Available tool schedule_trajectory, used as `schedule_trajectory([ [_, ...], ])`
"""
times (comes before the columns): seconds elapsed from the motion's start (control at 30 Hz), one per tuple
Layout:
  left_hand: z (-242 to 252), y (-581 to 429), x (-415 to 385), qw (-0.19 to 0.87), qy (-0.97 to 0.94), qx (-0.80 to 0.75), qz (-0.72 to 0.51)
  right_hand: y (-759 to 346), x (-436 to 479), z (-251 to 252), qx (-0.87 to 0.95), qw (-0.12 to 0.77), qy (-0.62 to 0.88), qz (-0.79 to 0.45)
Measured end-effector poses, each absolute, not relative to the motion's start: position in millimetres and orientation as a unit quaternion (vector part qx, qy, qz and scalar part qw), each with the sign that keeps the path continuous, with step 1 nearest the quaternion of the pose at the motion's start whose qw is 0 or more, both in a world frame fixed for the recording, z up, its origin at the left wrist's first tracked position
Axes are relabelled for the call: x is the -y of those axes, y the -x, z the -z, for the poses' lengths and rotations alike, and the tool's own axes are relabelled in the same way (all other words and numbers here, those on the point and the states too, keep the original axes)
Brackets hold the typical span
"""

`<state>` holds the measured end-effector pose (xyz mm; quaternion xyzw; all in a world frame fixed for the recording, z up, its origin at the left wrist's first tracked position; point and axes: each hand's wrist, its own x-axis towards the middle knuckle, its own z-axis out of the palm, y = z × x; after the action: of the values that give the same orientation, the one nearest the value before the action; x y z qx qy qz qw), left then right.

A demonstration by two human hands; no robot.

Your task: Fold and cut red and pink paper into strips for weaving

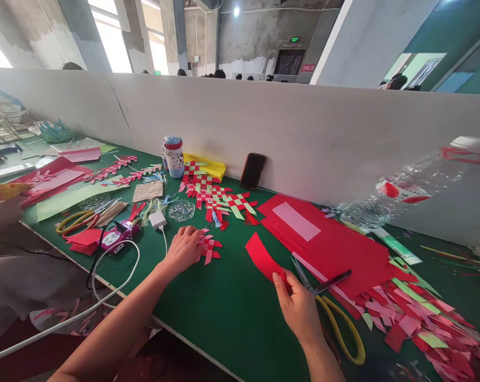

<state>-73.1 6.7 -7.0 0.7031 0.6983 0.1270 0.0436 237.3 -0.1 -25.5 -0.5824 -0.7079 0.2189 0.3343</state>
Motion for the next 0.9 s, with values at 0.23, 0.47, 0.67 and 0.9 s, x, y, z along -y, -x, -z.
schedule_trajectory([
  [0.23, 8, 69, -16, 0.07, -0.691, -0.712, -0.108, -238, -1, 26, 0.71, 0.343, 0.575, -0.22],
  [0.47, 7, 75, -15, 0.059, -0.679, -0.723, -0.112, -237, 0, 26, 0.711, 0.34, 0.571, -0.23],
  [0.67, 7, 88, -5, 0.03, -0.671, -0.73, -0.13, -239, -1, 25, 0.715, 0.334, 0.572, -0.223],
  [0.9, 18, 72, 45, 0.033, -0.729, -0.674, -0.111, -239, -2, 27, 0.719, 0.329, 0.57, -0.222],
])
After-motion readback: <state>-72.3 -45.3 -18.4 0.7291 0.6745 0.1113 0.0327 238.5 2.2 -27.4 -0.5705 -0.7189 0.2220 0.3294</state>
